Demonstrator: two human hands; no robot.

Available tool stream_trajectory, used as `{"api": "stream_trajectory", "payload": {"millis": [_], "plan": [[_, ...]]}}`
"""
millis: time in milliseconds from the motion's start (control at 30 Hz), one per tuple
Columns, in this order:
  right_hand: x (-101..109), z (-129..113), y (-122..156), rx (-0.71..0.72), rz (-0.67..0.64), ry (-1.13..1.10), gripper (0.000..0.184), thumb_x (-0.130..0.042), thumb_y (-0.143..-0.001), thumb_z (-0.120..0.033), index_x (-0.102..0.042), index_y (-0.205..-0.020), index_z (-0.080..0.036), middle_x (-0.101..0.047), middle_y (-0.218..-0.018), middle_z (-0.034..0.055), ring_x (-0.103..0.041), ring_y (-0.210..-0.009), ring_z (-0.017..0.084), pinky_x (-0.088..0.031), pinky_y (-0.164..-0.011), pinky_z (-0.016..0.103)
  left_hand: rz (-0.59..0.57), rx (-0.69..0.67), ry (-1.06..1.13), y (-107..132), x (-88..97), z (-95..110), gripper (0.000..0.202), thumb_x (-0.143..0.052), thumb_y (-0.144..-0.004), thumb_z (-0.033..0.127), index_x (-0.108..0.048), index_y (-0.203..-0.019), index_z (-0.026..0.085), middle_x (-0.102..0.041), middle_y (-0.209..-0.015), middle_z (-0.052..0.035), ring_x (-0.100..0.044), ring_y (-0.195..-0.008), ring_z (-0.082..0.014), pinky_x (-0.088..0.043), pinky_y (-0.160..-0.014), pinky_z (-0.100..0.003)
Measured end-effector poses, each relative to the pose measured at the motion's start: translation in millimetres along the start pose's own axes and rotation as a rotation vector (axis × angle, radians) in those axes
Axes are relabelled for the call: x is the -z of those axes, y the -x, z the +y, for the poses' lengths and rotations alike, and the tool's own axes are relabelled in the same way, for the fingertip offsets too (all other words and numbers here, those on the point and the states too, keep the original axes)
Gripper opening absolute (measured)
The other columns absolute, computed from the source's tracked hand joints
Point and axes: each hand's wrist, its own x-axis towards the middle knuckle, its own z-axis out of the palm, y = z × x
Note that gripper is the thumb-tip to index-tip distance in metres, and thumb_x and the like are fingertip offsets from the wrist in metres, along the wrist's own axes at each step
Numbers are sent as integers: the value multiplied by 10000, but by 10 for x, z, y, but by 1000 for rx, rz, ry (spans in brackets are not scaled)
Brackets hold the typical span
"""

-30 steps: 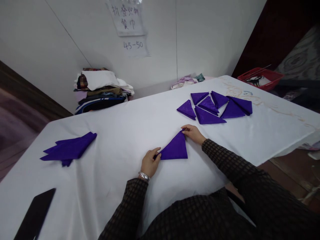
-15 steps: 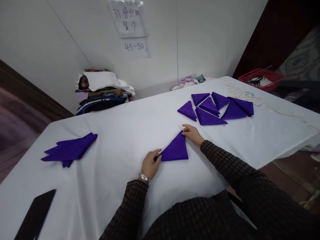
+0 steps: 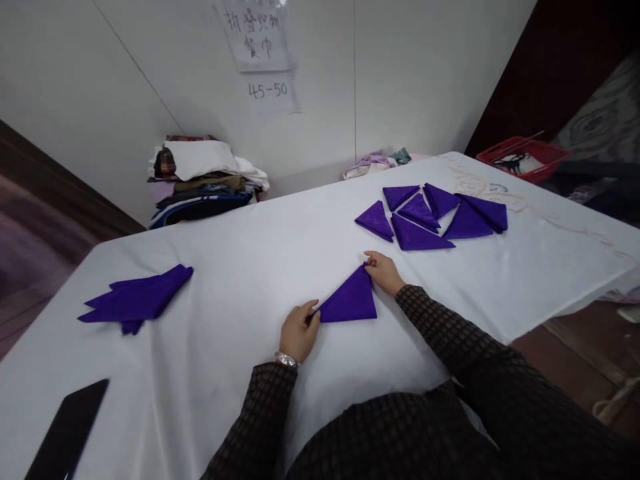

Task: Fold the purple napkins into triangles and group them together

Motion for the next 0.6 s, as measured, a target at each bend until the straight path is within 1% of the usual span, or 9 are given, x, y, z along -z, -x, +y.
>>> {"api": "stream_trajectory", "payload": {"millis": [100, 233, 333, 433, 533, 600], "plan": [[-5, 0, 0, 16, 6, 48, 449, -484, -656, -75, -600, -1079, -173, -599, -805, 14, -523, -692, 153, -422, -707, 283, 10, 27, -3, 7, -2, -3, 267, -509, -822, 293, -629, -1052, 230, -649, -769, -3, -603, -750, -160, -498, -722, -303], [-11, -9, 9, 46, 30, 104, 422, -489, -664, -72, -568, -1068, -168, -575, -902, 39, -512, -731, 157, -419, -716, 285, 29, 99, -14, 10, -10, -2, 266, -499, -827, 332, -647, -1016, 219, -671, -769, -11, -617, -732, -166, -493, -700, -307], [-13, -13, 24, 62, 43, 145, 313, -488, -686, -82, -570, -975, -171, -555, -916, 45, -508, -757, 162, -416, -719, 286, 29, 152, -14, 9, -8, 12, 274, -490, -826, 344, -650, -1010, 217, -689, -774, -11, -630, -734, -168, -490, -684, -298], [-12, -18, 37, 90, 21, 183, 194, -484, -712, -84, -589, -847, -176, -542, -892, 40, -510, -775, 159, -409, -738, 279, 25, 215, 0, 16, 0, 38, 289, -488, -825, 357, -645, -1024, 219, -699, -767, 0, -639, -725, -162, -487, -684, -284], [-5, -37, 58, 118, -18, 211, 171, -482, -742, -80, -615, -785, -179, -545, -871, 35, -519, -801, 154, -398, -771, 265, 38, 263, 15, 35, 8, 55, 288, -499, -817, 377, -645, -1017, 231, -702, -747, 14, -645, -707, -156, -487, -677, -272], [4, -60, 86, 126, -31, 243, 178, -482, -775, -97, -634, -811, -183, -555, -895, 42, -524, -839, 159, -392, -785, 262, 51, 282, 23, 49, 10, 51, 279, -507, -811, 383, -645, -1007, 241, -706, -749, 19, -648, -707, -156, -488, -676, -270]]}}
